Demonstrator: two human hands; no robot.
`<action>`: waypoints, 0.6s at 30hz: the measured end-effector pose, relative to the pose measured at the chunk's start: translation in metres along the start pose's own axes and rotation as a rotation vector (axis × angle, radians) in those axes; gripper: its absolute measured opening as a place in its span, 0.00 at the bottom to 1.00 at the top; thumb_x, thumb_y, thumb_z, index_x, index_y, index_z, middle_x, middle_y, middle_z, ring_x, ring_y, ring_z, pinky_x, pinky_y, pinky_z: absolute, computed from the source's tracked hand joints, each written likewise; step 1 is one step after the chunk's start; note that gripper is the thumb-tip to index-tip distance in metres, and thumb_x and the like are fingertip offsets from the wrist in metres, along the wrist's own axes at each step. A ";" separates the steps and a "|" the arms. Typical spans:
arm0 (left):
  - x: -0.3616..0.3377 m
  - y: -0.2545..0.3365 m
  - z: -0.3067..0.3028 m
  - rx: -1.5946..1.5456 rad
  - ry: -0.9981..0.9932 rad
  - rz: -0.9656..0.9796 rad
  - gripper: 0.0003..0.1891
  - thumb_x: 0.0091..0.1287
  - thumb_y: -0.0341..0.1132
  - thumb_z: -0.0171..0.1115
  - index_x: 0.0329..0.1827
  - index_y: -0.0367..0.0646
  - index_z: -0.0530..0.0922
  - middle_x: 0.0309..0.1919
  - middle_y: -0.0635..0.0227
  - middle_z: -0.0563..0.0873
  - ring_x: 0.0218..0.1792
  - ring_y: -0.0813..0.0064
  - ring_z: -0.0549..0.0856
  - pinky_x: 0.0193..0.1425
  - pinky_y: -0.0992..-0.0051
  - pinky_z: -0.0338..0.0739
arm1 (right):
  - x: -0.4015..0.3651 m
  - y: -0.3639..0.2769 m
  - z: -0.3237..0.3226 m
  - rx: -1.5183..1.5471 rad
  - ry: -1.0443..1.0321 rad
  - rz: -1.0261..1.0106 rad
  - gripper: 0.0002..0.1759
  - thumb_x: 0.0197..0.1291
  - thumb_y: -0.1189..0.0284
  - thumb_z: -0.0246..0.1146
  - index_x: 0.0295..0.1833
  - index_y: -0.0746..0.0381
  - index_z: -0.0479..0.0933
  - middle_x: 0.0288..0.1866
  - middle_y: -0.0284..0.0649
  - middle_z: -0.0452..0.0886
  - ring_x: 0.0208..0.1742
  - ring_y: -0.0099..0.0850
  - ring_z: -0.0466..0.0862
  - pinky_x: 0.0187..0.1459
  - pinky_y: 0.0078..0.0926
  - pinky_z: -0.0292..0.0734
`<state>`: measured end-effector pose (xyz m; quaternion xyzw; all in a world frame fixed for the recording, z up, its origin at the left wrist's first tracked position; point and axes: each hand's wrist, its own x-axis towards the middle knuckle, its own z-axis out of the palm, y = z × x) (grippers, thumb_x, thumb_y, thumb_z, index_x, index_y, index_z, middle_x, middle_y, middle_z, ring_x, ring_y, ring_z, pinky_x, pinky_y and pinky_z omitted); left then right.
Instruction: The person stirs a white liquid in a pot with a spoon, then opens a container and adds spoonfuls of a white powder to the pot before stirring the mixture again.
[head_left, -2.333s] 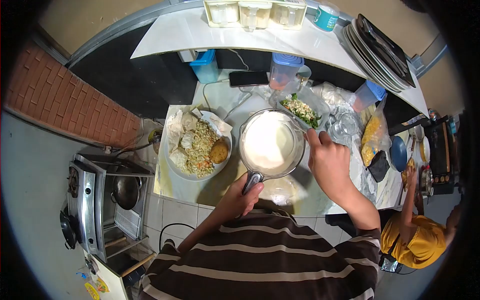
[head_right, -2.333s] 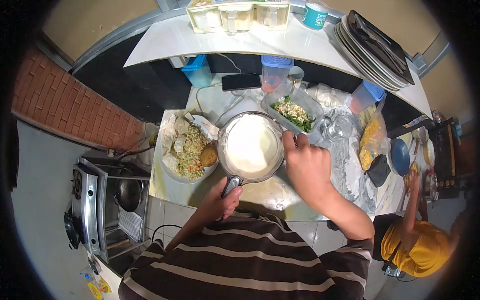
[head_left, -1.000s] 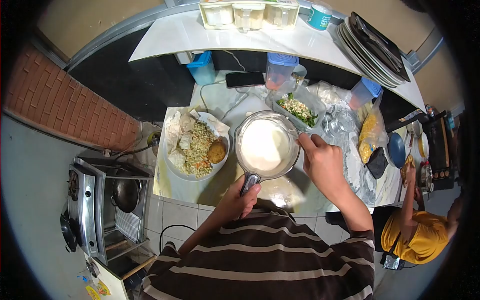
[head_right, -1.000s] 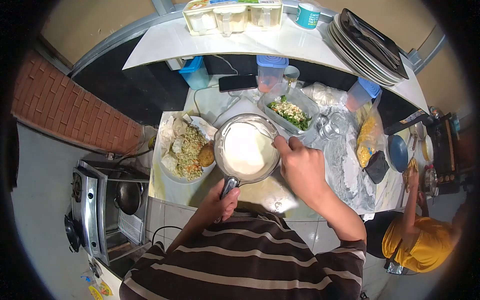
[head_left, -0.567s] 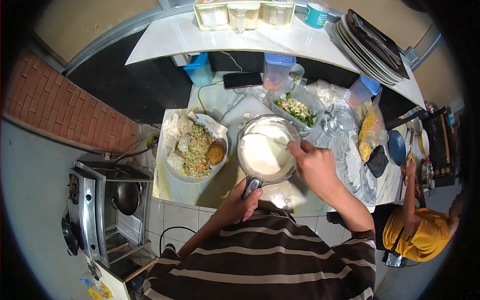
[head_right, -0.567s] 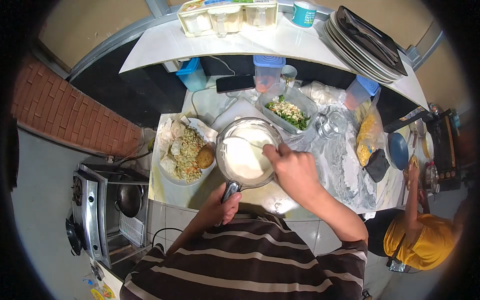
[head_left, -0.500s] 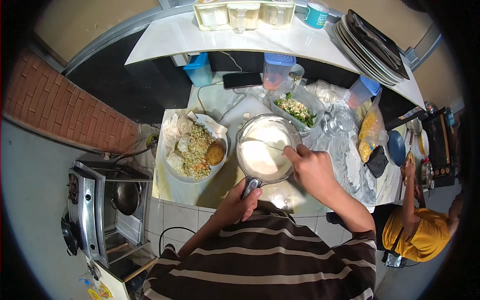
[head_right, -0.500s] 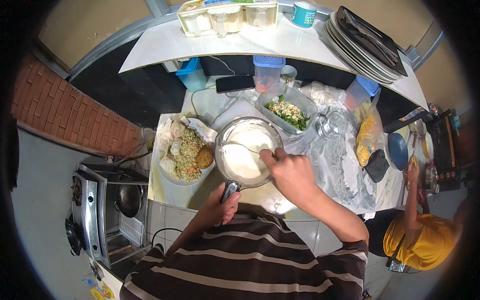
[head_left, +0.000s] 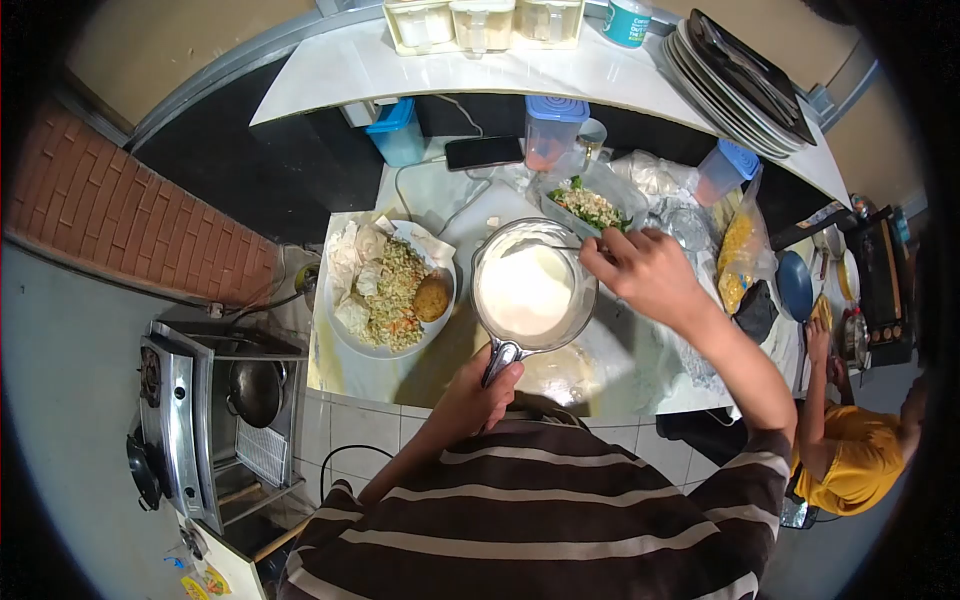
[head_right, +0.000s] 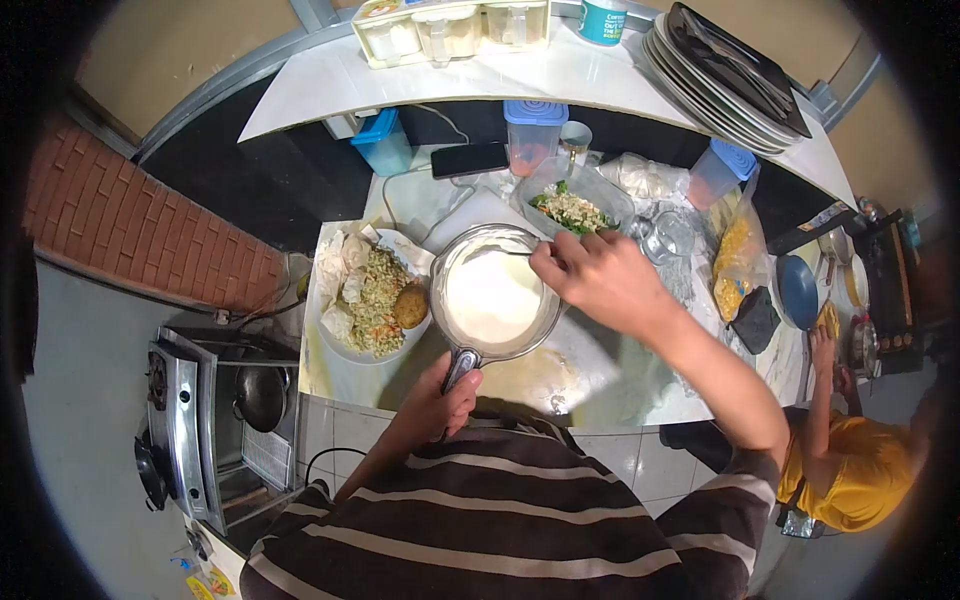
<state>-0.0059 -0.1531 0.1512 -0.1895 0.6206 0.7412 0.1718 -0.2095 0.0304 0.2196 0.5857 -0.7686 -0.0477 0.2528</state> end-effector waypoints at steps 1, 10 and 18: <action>-0.001 0.001 0.001 0.003 -0.005 -0.002 0.10 0.76 0.39 0.56 0.46 0.43 0.69 0.20 0.75 0.72 0.14 0.87 0.70 0.15 0.81 0.65 | 0.003 0.005 0.001 -0.001 0.024 -0.070 0.12 0.51 0.72 0.61 0.44 0.60 0.74 0.29 0.32 0.75 0.23 0.26 0.82 0.26 0.25 0.79; -0.005 0.003 -0.002 -0.061 -0.056 -0.033 0.10 0.75 0.39 0.56 0.47 0.43 0.69 0.20 0.75 0.71 0.14 0.87 0.69 0.16 0.81 0.65 | 0.022 0.020 -0.011 -0.041 -0.163 -0.105 0.08 0.53 0.72 0.62 0.39 0.61 0.77 0.27 0.38 0.82 0.23 0.31 0.86 0.21 0.28 0.78; -0.002 0.004 -0.007 -0.002 0.008 0.050 0.11 0.75 0.40 0.57 0.47 0.42 0.70 0.21 0.75 0.73 0.15 0.87 0.70 0.16 0.81 0.65 | 0.007 0.008 -0.012 -0.005 -0.314 0.003 0.15 0.54 0.73 0.61 0.48 0.60 0.79 0.26 0.39 0.80 0.21 0.33 0.84 0.20 0.30 0.76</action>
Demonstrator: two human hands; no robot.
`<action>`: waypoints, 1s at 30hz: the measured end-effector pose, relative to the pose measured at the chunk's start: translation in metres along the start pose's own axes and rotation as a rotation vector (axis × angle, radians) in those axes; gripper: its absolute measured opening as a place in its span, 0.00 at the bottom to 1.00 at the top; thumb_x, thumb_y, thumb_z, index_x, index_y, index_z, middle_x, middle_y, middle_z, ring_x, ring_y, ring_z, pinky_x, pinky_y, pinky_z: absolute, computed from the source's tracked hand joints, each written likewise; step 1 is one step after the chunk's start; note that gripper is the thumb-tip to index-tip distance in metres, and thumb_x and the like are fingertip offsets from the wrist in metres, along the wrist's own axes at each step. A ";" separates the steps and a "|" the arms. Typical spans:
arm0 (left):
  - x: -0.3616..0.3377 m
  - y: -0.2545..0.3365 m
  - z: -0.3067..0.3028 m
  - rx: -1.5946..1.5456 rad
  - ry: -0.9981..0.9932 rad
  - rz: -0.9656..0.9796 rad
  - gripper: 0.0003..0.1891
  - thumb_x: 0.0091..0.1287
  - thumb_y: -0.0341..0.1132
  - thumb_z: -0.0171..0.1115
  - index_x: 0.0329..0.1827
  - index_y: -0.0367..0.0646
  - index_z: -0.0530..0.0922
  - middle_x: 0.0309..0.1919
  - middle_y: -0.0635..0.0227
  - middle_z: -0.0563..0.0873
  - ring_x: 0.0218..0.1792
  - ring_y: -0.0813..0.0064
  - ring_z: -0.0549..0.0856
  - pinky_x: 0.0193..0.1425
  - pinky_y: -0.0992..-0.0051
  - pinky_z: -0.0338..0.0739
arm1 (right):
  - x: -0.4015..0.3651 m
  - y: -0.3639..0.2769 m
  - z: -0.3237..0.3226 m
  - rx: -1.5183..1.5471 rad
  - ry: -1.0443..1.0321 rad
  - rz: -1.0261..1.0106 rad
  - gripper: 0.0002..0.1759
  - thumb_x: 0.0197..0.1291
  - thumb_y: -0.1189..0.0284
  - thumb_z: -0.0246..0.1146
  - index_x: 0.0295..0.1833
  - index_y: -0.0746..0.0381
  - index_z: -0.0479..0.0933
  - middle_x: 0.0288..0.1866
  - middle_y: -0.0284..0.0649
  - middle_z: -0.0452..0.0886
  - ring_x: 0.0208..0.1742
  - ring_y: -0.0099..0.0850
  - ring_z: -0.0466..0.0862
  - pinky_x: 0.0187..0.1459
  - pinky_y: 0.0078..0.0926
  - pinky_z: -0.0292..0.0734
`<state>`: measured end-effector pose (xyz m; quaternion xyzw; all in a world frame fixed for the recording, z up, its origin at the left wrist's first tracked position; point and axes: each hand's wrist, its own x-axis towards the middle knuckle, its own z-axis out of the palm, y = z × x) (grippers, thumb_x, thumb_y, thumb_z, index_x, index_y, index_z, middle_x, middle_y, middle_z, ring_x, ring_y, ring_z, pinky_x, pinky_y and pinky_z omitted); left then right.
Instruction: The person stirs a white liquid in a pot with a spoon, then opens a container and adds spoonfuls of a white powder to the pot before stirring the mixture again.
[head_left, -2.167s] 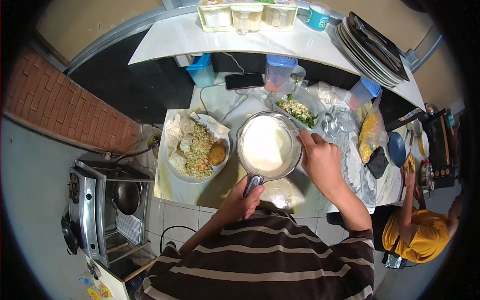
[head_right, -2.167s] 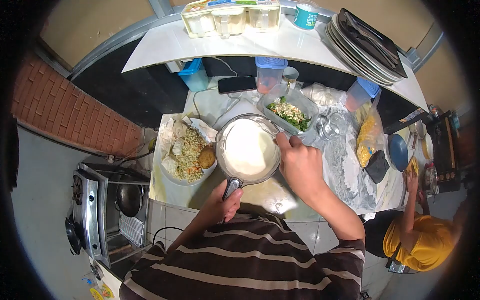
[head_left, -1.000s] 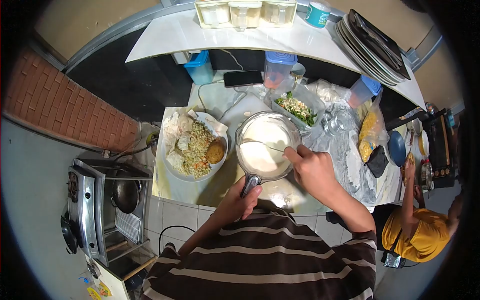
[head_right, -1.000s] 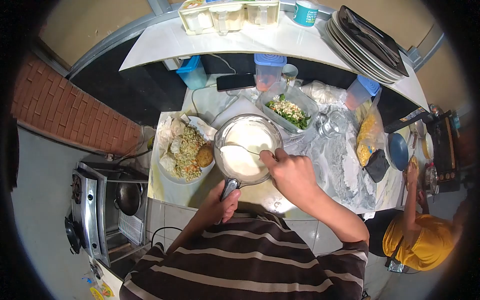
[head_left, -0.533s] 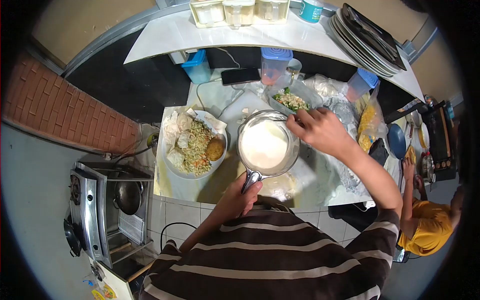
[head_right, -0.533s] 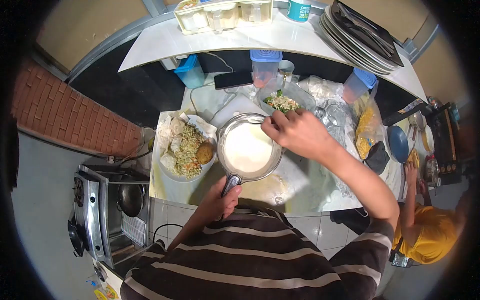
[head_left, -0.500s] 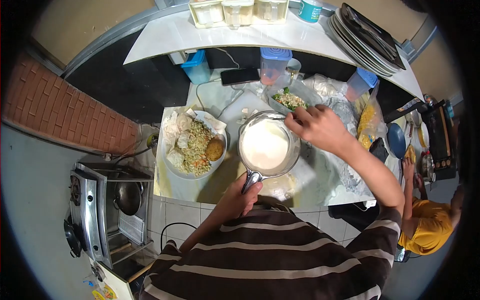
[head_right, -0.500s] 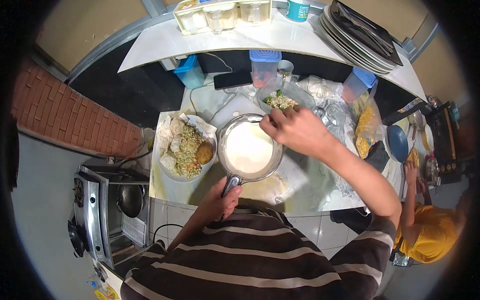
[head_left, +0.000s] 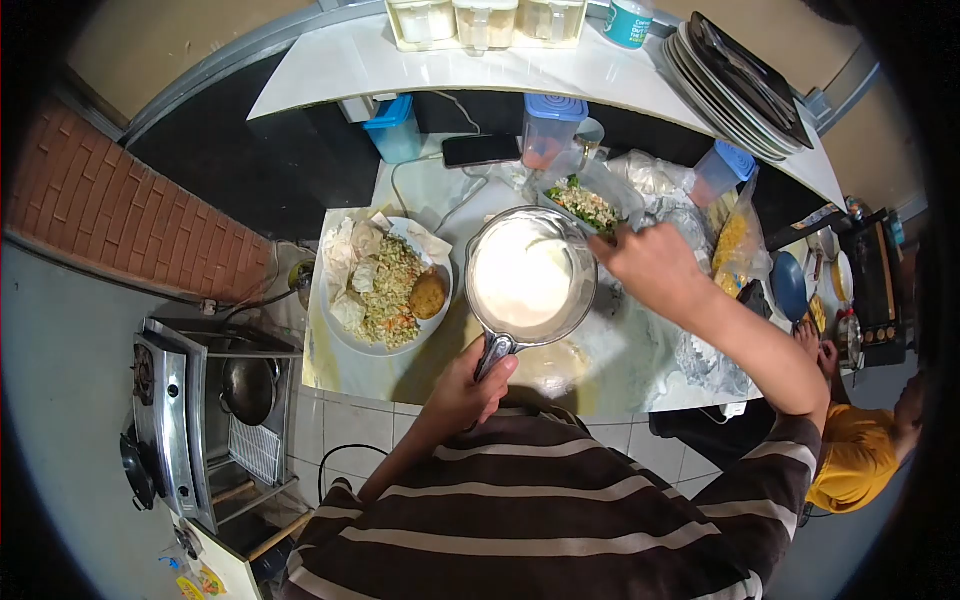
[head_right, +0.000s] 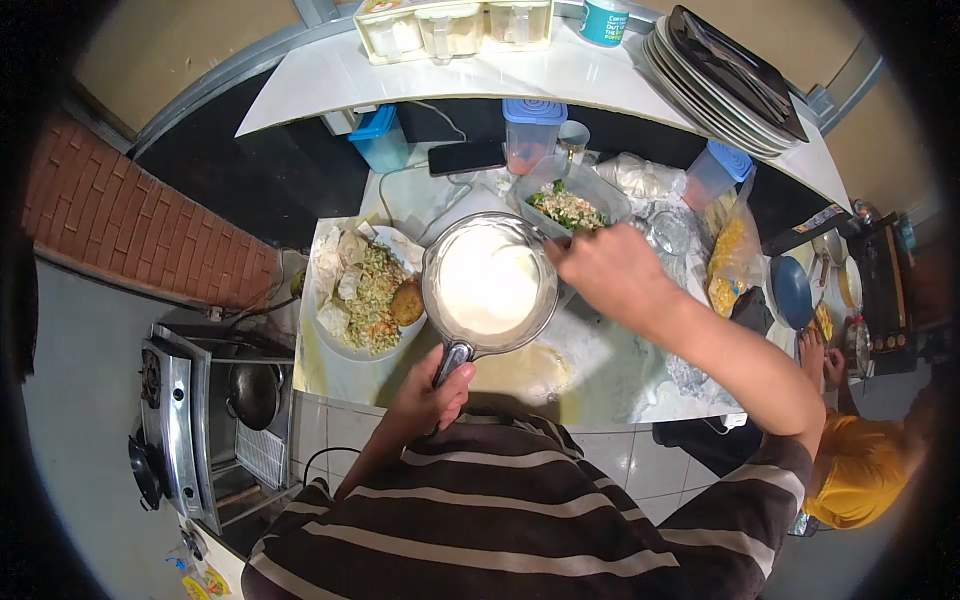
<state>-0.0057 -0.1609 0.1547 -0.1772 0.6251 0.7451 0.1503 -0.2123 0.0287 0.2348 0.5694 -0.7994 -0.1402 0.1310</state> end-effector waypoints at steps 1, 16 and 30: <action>0.000 -0.001 0.000 0.001 0.000 0.003 0.11 0.75 0.40 0.57 0.47 0.42 0.70 0.21 0.75 0.73 0.15 0.87 0.70 0.16 0.81 0.65 | -0.002 -0.004 -0.001 -0.003 0.002 0.001 0.15 0.54 0.73 0.61 0.48 0.60 0.79 0.26 0.39 0.80 0.21 0.33 0.84 0.20 0.30 0.76; 0.000 -0.010 0.015 -0.151 -0.018 -0.035 0.08 0.77 0.37 0.54 0.46 0.44 0.67 0.20 0.75 0.69 0.16 0.87 0.68 0.17 0.81 0.65 | -0.011 -0.036 0.004 0.449 -0.020 0.503 0.11 0.53 0.75 0.61 0.43 0.64 0.79 0.23 0.53 0.82 0.25 0.49 0.86 0.28 0.45 0.81; 0.003 -0.007 0.009 0.048 -0.025 -0.044 0.12 0.76 0.39 0.56 0.52 0.43 0.68 0.21 0.77 0.71 0.16 0.88 0.68 0.17 0.81 0.63 | 0.014 -0.040 0.000 0.422 0.012 0.543 0.08 0.54 0.74 0.63 0.41 0.62 0.80 0.23 0.50 0.83 0.26 0.49 0.85 0.29 0.44 0.80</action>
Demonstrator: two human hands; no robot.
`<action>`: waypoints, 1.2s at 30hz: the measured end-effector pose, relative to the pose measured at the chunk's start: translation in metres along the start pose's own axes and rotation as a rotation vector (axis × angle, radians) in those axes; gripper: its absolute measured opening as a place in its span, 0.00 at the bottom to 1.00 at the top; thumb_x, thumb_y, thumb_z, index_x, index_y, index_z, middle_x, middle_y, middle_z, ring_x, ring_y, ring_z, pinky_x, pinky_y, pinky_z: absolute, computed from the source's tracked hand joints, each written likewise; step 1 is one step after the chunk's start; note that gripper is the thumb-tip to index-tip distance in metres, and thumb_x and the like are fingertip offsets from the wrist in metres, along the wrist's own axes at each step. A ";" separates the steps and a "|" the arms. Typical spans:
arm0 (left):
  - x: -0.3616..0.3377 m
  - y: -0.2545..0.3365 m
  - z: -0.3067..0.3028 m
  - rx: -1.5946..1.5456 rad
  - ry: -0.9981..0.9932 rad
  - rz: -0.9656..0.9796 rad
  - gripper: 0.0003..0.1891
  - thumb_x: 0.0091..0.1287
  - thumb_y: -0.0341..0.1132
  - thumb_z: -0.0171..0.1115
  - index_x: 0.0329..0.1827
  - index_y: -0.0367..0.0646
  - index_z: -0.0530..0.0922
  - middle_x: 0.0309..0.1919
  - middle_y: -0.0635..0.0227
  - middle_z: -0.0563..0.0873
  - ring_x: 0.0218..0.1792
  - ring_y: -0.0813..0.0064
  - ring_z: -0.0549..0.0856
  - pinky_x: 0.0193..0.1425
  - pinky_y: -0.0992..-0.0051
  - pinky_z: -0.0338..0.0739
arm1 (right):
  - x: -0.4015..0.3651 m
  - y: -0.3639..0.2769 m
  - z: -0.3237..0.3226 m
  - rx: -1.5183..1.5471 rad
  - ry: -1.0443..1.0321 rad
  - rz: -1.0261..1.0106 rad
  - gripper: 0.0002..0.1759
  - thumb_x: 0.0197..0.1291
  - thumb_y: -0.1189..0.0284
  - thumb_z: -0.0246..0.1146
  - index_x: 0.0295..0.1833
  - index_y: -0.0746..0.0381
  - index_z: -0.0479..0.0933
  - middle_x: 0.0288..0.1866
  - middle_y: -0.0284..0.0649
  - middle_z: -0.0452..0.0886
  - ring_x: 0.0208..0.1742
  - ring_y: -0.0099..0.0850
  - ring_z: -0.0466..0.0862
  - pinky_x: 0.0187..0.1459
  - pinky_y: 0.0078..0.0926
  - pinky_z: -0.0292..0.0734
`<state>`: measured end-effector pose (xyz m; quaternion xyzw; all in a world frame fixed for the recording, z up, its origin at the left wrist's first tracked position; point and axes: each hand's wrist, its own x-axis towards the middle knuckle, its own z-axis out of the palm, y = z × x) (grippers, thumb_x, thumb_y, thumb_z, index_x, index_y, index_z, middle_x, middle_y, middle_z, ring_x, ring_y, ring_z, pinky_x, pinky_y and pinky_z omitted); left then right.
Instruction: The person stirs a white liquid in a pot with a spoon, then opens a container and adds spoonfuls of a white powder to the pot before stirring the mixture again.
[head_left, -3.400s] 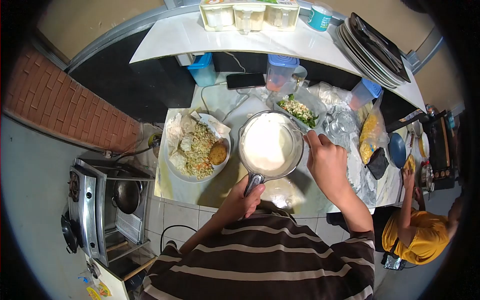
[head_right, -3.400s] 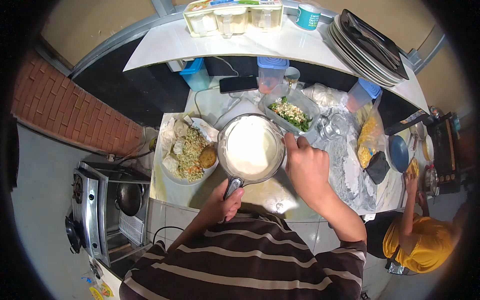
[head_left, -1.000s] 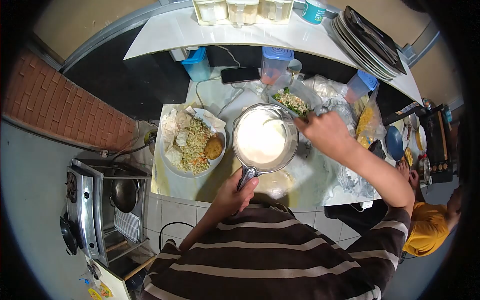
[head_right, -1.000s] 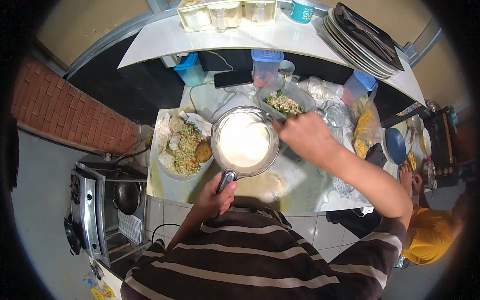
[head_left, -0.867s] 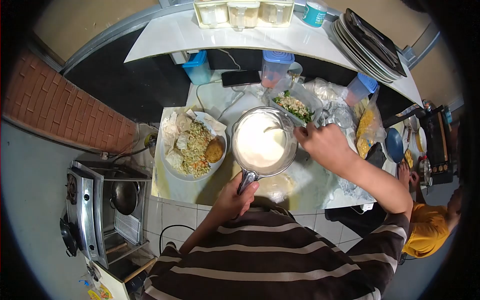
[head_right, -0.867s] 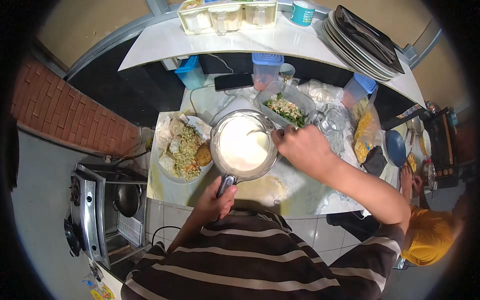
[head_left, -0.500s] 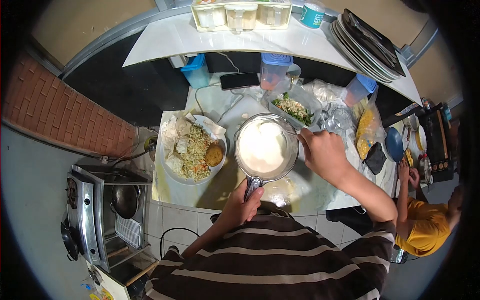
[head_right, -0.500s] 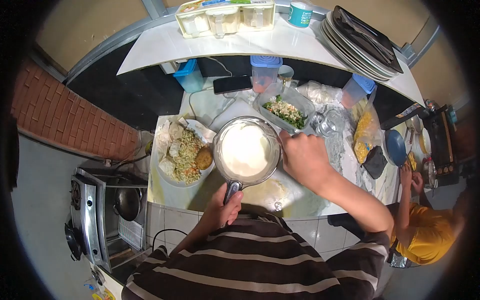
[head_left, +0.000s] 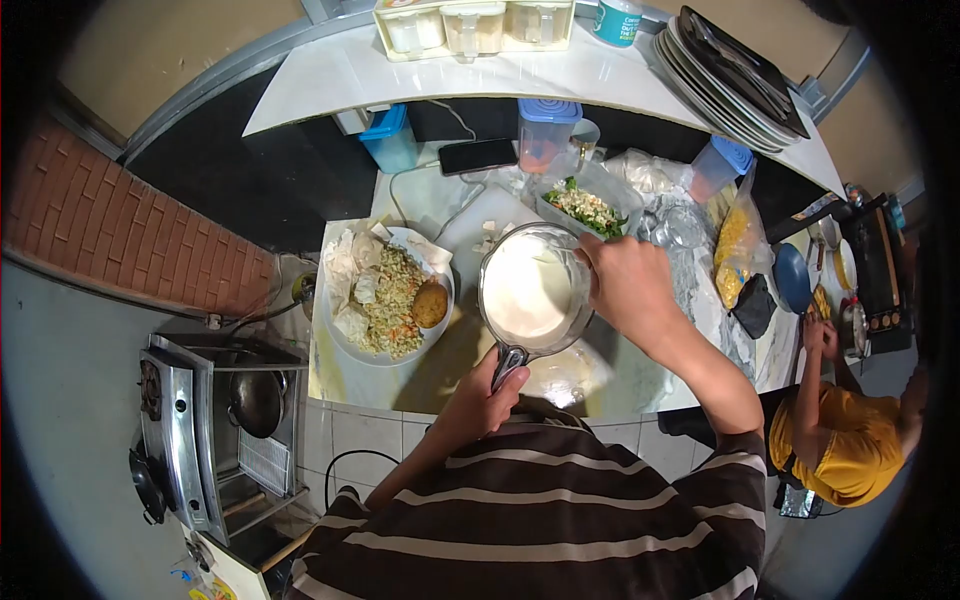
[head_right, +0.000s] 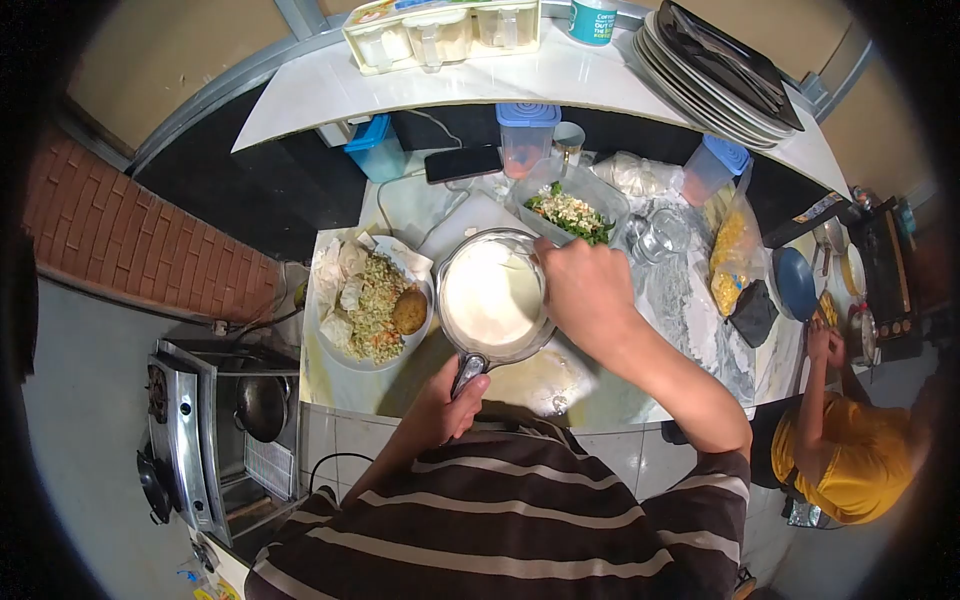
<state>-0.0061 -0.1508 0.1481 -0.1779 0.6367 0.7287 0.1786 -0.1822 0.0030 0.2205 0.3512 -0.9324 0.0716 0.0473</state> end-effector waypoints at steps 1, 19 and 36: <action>0.001 -0.001 -0.001 -0.001 -0.002 -0.002 0.12 0.76 0.39 0.56 0.52 0.43 0.68 0.21 0.77 0.71 0.16 0.88 0.68 0.17 0.81 0.63 | 0.001 -0.001 -0.003 -0.002 -0.036 -0.021 0.15 0.47 0.77 0.64 0.45 0.63 0.82 0.26 0.50 0.84 0.28 0.47 0.87 0.30 0.41 0.82; -0.001 0.000 -0.017 -0.149 -0.039 0.019 0.10 0.76 0.39 0.56 0.47 0.44 0.68 0.21 0.76 0.71 0.17 0.88 0.69 0.18 0.82 0.66 | -0.017 0.004 -0.022 -0.090 0.056 -0.136 0.15 0.46 0.78 0.62 0.44 0.62 0.80 0.28 0.46 0.84 0.25 0.43 0.86 0.25 0.38 0.81; -0.002 0.002 0.002 -0.111 -0.038 -0.010 0.09 0.76 0.38 0.55 0.46 0.45 0.67 0.22 0.74 0.71 0.15 0.86 0.68 0.16 0.81 0.65 | -0.034 0.011 -0.011 -0.030 0.077 0.023 0.13 0.48 0.76 0.63 0.42 0.63 0.79 0.25 0.49 0.84 0.24 0.47 0.86 0.26 0.42 0.79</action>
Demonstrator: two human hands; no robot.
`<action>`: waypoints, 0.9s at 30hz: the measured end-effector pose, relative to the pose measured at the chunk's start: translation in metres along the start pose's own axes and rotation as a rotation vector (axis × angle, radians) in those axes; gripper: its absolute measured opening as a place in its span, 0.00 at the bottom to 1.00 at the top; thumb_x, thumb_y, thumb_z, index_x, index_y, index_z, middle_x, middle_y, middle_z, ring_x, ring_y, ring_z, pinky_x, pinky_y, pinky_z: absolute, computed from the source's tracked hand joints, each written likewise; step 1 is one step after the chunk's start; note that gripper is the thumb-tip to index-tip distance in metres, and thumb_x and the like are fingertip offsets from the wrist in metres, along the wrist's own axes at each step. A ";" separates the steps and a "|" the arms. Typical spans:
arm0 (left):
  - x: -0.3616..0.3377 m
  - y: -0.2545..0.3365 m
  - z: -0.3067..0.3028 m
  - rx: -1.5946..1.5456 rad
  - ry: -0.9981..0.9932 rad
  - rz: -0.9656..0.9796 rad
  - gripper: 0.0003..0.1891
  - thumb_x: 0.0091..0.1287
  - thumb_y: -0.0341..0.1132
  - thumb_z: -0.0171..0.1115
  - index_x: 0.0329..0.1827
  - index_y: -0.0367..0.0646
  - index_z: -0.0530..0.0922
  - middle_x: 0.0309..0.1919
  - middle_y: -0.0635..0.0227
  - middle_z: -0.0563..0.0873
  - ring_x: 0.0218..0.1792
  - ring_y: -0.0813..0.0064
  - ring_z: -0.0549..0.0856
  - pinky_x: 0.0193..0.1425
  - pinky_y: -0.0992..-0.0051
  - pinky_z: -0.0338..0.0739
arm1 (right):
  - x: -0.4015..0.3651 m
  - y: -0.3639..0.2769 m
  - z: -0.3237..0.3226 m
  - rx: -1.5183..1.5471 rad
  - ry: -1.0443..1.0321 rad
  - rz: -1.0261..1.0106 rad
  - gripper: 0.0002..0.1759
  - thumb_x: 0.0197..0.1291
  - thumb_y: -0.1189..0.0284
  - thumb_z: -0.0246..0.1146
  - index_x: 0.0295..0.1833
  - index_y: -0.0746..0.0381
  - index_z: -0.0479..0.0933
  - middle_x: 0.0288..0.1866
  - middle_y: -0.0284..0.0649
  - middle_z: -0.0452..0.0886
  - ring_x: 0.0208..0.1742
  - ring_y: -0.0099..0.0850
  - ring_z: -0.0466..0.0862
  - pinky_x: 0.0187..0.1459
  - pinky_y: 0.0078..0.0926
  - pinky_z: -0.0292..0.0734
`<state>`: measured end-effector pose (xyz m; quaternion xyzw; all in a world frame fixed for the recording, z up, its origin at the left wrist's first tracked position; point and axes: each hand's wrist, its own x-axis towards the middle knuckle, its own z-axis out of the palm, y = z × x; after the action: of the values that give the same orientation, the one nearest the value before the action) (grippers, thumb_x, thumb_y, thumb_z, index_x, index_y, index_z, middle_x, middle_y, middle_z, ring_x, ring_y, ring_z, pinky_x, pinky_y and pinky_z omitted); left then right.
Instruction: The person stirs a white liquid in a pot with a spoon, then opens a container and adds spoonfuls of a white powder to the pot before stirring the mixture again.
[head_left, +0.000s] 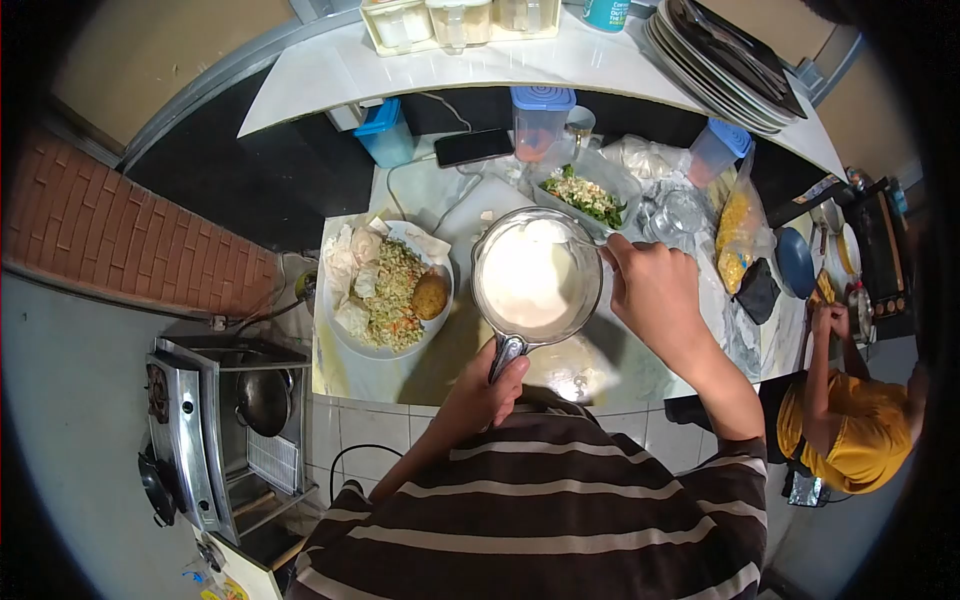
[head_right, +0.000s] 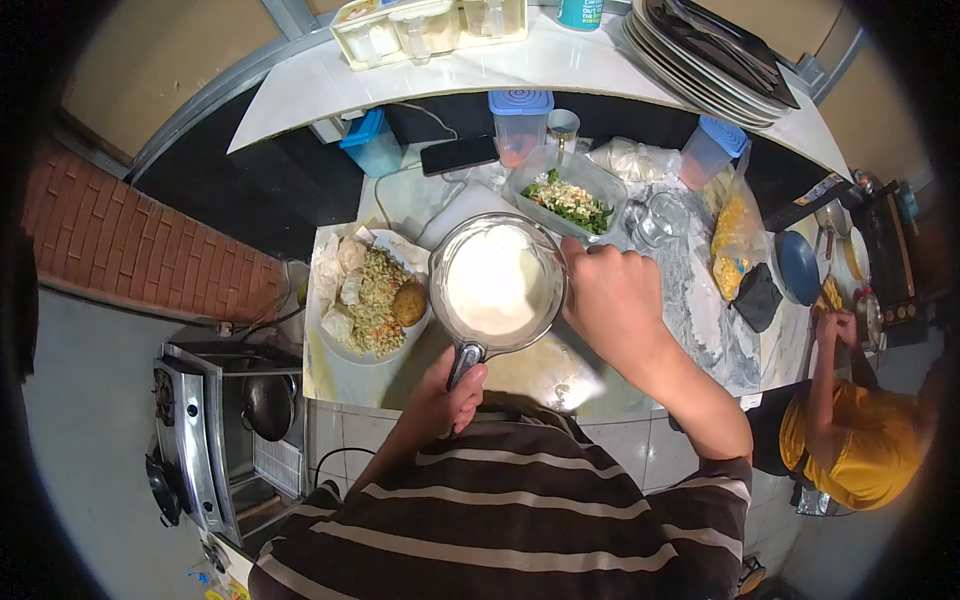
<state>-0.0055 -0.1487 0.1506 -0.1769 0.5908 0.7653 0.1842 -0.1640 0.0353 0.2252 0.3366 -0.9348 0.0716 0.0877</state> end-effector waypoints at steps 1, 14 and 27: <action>0.000 0.000 0.001 0.004 -0.001 -0.001 0.09 0.76 0.38 0.55 0.46 0.45 0.67 0.22 0.74 0.71 0.15 0.86 0.68 0.16 0.81 0.65 | 0.000 -0.001 0.001 0.000 -0.001 0.016 0.13 0.48 0.76 0.63 0.42 0.63 0.80 0.25 0.50 0.83 0.25 0.47 0.86 0.27 0.42 0.80; 0.001 0.003 -0.001 0.108 0.012 0.020 0.07 0.76 0.34 0.54 0.46 0.42 0.66 0.21 0.73 0.71 0.15 0.85 0.68 0.16 0.80 0.65 | 0.019 -0.003 -0.009 0.070 -0.038 0.092 0.07 0.49 0.75 0.65 0.36 0.62 0.83 0.24 0.52 0.83 0.28 0.51 0.86 0.31 0.45 0.81; 0.000 0.011 -0.008 0.217 -0.029 -0.004 0.10 0.75 0.38 0.56 0.50 0.43 0.69 0.21 0.76 0.72 0.16 0.86 0.70 0.17 0.80 0.65 | 0.036 -0.007 -0.024 0.042 0.034 -0.050 0.04 0.53 0.74 0.66 0.35 0.60 0.83 0.22 0.51 0.81 0.25 0.51 0.83 0.28 0.45 0.78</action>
<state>-0.0101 -0.1590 0.1581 -0.1459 0.6670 0.6991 0.2123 -0.1840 0.0121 0.2567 0.3601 -0.9229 0.0947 0.0983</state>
